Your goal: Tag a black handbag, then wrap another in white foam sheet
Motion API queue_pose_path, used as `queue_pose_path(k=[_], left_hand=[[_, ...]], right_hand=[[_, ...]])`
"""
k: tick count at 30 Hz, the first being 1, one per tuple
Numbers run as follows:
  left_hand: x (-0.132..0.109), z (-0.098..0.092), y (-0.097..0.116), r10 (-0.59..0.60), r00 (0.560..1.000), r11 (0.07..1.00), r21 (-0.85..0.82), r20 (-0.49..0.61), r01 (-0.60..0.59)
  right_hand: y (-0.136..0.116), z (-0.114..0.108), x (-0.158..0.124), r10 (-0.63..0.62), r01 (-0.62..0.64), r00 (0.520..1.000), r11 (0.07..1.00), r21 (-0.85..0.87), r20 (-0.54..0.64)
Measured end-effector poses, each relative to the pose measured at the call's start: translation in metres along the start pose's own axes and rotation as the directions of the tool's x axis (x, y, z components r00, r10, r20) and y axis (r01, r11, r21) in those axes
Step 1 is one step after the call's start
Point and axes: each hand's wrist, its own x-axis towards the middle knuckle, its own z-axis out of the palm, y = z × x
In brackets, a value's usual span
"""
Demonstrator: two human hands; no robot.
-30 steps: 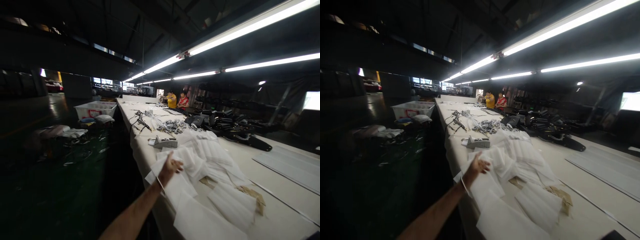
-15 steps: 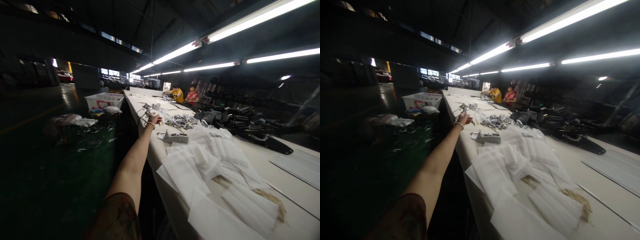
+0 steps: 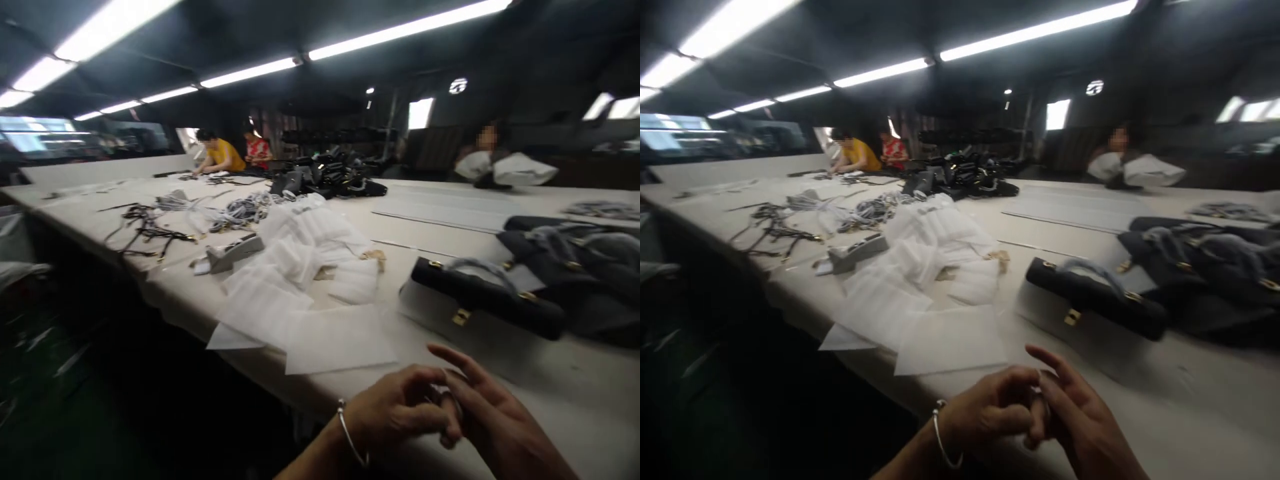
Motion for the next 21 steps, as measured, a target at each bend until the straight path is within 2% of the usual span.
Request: queue_pose_path(k=[2,4,9,12,16,21], left_hand=[[0.011,-0.002,-0.002,-0.038,0.995,0.998,-0.043,-0.093,0.034],[0.018,-0.005,-0.004,-0.073,0.982,0.997,-0.003,-0.176,0.074],[0.025,-0.006,-0.015,-0.127,0.969,0.985,0.089,-0.214,0.148],[0.026,-0.007,-0.023,-0.208,0.945,0.969,0.081,-0.254,0.235],[0.023,-0.010,-0.025,-0.333,0.918,0.923,0.125,-0.214,0.364],[0.018,-0.014,-0.018,-0.393,0.914,0.875,0.264,-0.104,0.406]], right_hand=[[-0.004,-0.008,0.006,0.018,-0.014,1.000,0.988,0.155,-0.024],[-0.006,-0.018,0.010,0.021,-0.009,0.998,0.979,0.204,-0.057],[0.001,-0.041,0.019,-0.047,0.065,0.995,0.972,0.226,-0.086],[0.002,-0.049,0.023,-0.055,0.084,0.991,0.963,0.257,-0.120],[0.002,-0.056,0.027,-0.049,0.095,0.983,0.961,0.259,-0.178],[0.004,-0.071,0.032,-0.070,0.120,0.975,0.964,0.237,-0.211]])
